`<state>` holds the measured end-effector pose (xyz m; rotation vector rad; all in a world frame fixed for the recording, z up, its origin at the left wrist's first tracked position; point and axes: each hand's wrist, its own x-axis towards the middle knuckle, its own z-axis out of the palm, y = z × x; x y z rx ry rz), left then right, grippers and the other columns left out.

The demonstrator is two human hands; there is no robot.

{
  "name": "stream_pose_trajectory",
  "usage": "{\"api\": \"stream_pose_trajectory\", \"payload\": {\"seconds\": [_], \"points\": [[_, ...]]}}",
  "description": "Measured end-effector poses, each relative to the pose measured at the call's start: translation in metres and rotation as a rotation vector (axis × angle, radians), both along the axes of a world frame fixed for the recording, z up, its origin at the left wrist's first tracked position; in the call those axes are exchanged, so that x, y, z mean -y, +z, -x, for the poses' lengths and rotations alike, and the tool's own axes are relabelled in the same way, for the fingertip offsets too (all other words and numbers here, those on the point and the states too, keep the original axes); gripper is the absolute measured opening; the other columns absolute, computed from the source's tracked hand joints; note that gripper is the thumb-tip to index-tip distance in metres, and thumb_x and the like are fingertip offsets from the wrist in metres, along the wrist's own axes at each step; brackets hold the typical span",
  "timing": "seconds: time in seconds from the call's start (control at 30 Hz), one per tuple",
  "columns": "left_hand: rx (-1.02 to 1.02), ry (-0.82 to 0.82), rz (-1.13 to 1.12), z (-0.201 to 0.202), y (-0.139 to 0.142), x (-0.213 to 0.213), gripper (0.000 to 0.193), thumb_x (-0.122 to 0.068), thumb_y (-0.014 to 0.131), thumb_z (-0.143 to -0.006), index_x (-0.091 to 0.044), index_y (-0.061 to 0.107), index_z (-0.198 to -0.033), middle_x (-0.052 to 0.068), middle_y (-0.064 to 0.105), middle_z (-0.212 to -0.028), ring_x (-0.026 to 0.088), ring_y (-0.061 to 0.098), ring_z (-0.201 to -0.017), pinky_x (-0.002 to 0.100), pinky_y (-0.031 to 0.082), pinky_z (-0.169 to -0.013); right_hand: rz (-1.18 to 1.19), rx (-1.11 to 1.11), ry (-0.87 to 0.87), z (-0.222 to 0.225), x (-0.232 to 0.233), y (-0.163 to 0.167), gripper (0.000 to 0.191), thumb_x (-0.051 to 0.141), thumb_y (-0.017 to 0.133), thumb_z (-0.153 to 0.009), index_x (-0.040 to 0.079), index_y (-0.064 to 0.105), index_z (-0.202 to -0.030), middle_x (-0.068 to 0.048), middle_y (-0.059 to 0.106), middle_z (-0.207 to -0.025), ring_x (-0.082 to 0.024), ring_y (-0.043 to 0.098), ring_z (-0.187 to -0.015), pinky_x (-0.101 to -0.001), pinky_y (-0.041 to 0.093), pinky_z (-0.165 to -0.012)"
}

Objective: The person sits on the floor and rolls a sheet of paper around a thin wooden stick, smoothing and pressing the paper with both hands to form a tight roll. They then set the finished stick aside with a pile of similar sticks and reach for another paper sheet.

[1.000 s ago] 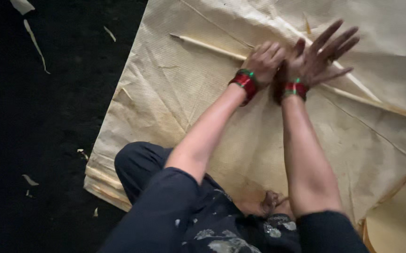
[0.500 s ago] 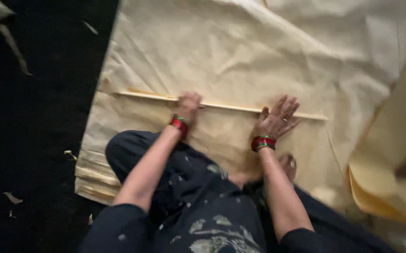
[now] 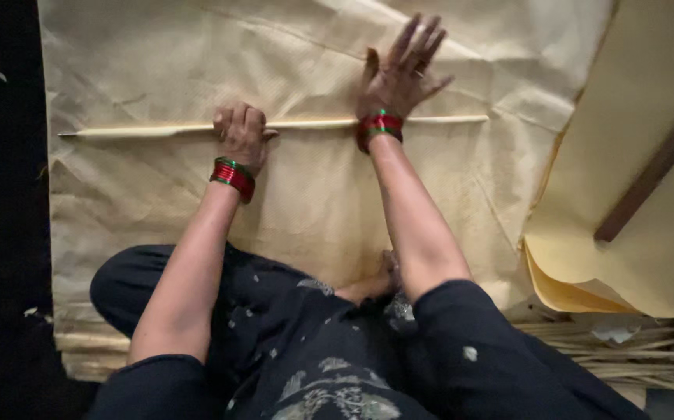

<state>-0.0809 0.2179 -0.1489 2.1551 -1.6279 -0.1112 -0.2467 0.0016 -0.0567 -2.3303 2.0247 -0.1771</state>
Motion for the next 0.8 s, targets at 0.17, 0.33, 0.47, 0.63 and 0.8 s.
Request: {"api": "stream_pose_trajectory", "payload": {"seconds": [0.17, 0.33, 0.47, 0.63, 0.8], "points": [[0.004, 0.034, 0.006, -0.001, 0.014, -0.001, 0.033, -0.034, 0.08, -0.09, -0.014, 0.058, -0.105, 0.008, 0.058, -0.109, 0.03, 0.052, -0.107, 0.047, 0.036, -0.09, 0.133, 0.085, 0.233, 0.025, -0.018, 0.008, 0.072, 0.049, 0.043, -0.115, 0.016, 0.008, -0.169, -0.006, 0.003, -0.176, -0.025, 0.003, -0.169, -0.071, 0.002, -0.129], [-0.003, -0.057, -0.087, 0.0, 0.009, -0.103, 0.038, -0.038, 0.078, -0.089, -0.012, 0.057, -0.108, 0.01, 0.058, -0.11, 0.034, 0.052, -0.107, 0.047, 0.038, -0.092, -0.106, -0.095, 0.327, 0.128, -0.108, 0.01, 0.083, 0.072, 0.033, -0.103, 0.021, 0.022, -0.167, -0.014, 0.008, -0.173, -0.032, 0.006, -0.161, -0.0719, -0.001, -0.12], [-0.005, -0.049, -0.06, -0.004, -0.009, -0.127, 0.035, -0.039, 0.08, -0.09, -0.015, 0.058, -0.102, 0.008, 0.058, -0.107, 0.032, 0.052, -0.104, 0.048, 0.038, -0.091, -0.173, -0.194, 0.109, 0.144, -0.126, -0.011, 0.079, 0.067, 0.03, -0.101, 0.026, 0.019, -0.168, -0.013, 0.004, -0.173, -0.034, 0.004, -0.16, -0.0731, -0.004, -0.118], [-0.008, 0.004, -0.083, -0.015, -0.004, -0.1, 0.037, -0.042, 0.081, -0.094, -0.013, 0.059, -0.102, 0.01, 0.057, -0.107, 0.035, 0.05, -0.104, 0.049, 0.036, -0.089, -0.242, -0.287, 0.004, 0.106, -0.078, -0.012, 0.071, 0.062, 0.027, -0.111, 0.027, 0.012, -0.171, -0.011, 0.001, -0.177, -0.03, 0.0, -0.165, -0.0728, -0.005, -0.123], [0.039, -0.029, -0.016, -0.035, 0.009, -0.059, 0.04, -0.043, 0.08, -0.093, -0.012, 0.058, -0.104, 0.011, 0.055, -0.11, 0.034, 0.05, -0.109, 0.05, 0.038, -0.094, -0.112, -0.094, 0.045, 0.062, -0.022, 0.007, 0.074, 0.063, 0.027, -0.114, 0.021, 0.007, -0.172, -0.007, 0.0, -0.179, -0.027, 0.002, -0.168, -0.071, -0.005, -0.126]]}}
